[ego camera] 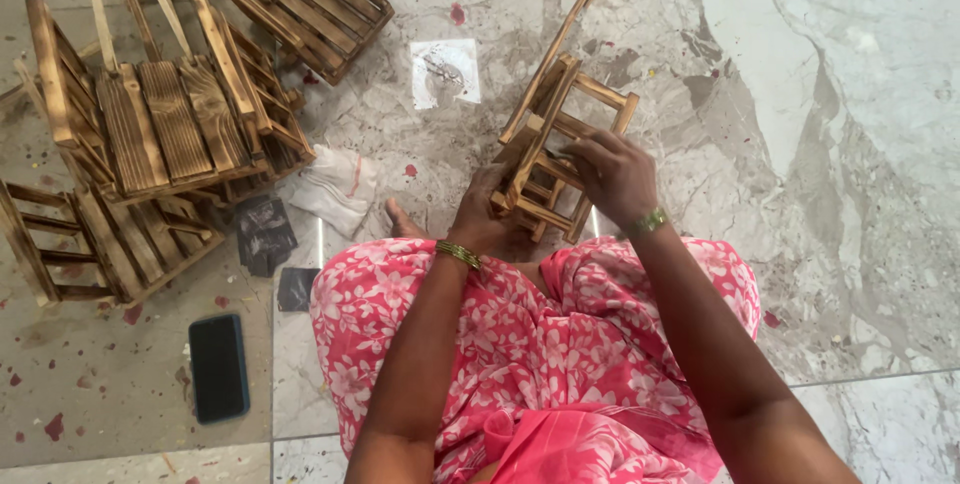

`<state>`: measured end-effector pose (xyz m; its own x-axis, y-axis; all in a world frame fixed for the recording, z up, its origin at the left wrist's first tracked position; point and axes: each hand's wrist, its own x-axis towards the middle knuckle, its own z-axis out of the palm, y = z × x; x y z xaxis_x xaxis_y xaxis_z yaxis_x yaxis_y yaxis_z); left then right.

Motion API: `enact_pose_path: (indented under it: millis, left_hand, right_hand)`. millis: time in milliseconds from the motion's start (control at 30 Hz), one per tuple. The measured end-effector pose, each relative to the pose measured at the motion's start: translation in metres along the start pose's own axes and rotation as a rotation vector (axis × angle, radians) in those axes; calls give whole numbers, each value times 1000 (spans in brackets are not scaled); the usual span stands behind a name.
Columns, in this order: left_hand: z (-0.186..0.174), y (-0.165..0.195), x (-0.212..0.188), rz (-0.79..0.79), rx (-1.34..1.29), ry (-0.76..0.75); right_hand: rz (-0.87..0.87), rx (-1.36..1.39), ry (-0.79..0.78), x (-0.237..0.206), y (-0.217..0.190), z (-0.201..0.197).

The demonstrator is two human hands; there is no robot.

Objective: The person sits on the floor and sands small wooden chair frames with a sanding block, rubbing the slats and rails, turning the frames over to reach other sides, then sanding a long wooden dowel by hand.

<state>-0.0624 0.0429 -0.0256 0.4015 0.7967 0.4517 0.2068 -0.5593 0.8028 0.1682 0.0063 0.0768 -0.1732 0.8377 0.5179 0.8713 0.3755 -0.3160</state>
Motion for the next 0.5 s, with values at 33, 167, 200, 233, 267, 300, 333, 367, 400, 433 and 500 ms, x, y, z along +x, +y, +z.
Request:
enact_pose_path:
  millis: [33,167,200,233,267,300,333,367,400,433,500]
  left_hand:
    - [-1,0,1,-49,33,14]
    - [-5,10,7,-239,-50,114]
    - [-6,13,9,-283,-121,153]
    - [-6,15,10,-340,-123,198]
    - [-4,17,12,-396,-123,242]
    - [-2,18,13,-452,-123,286]
    - [-2,16,14,-470,-118,242]
    - [0,13,14,-488,-114,198]
    - [2,8,14,-505,-111,153]
    - [5,3,14,-451,-198,147]
    - [12,-7,14,-344,-374,136]
  right_hand:
    - [-62,-3,14,10,3,3]
    - [-97,-9,-141,18,4,9]
    - [-120,-2,-138,14,3,9]
    - [-146,6,-133,9,1,7]
    - [-139,2,-146,4,0,5]
    - [-131,-2,-158,-1,-1,3]
    - [-122,-7,-171,-5,-1,0]
    - [-154,28,-186,-8,0,-3]
    - [-185,62,-200,-10,2,-7]
    - [-216,94,-214,-11,4,-9]
    - [-235,130,-206,-10,8,-10]
